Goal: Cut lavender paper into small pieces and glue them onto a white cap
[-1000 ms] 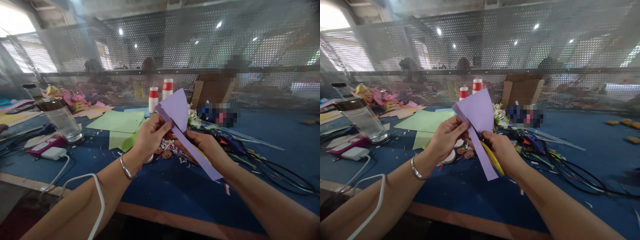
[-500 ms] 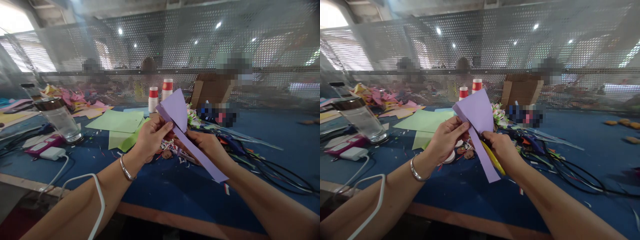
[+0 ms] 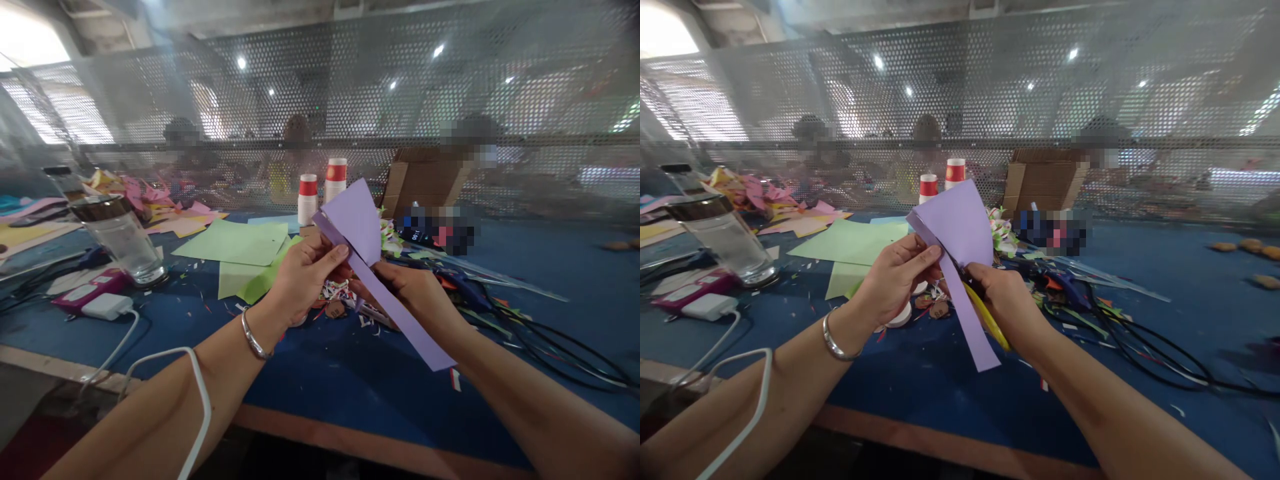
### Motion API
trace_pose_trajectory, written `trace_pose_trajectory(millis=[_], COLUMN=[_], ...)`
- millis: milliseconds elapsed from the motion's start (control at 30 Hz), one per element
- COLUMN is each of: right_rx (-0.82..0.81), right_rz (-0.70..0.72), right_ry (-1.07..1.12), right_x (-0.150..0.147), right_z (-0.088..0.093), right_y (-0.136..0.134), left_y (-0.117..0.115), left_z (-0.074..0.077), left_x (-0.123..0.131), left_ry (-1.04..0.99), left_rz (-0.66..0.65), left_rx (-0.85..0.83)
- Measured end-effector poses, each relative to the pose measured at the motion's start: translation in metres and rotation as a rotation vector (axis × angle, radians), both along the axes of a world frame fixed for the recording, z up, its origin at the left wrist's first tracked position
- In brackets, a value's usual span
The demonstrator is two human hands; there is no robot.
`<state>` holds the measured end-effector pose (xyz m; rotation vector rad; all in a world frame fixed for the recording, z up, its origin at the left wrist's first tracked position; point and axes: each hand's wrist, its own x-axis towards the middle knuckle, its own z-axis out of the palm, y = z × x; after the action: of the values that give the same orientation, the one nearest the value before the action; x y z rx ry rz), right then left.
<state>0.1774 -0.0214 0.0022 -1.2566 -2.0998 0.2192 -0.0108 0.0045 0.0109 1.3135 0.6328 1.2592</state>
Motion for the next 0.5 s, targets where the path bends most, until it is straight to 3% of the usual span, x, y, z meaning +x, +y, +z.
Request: trace_pose_trajectory(millis=[500], right_rx=[0.01], right_rz=[-0.024], right_ry=[-0.013], right_x=[0.0007], right_z=[0.0016], right_y=[-0.0018], left_y=[-0.0037], left_z=[0.0054], left_x=[-0.0004], left_ry=[-0.049], left_rz=[0.001], left_rx=[-0.023])
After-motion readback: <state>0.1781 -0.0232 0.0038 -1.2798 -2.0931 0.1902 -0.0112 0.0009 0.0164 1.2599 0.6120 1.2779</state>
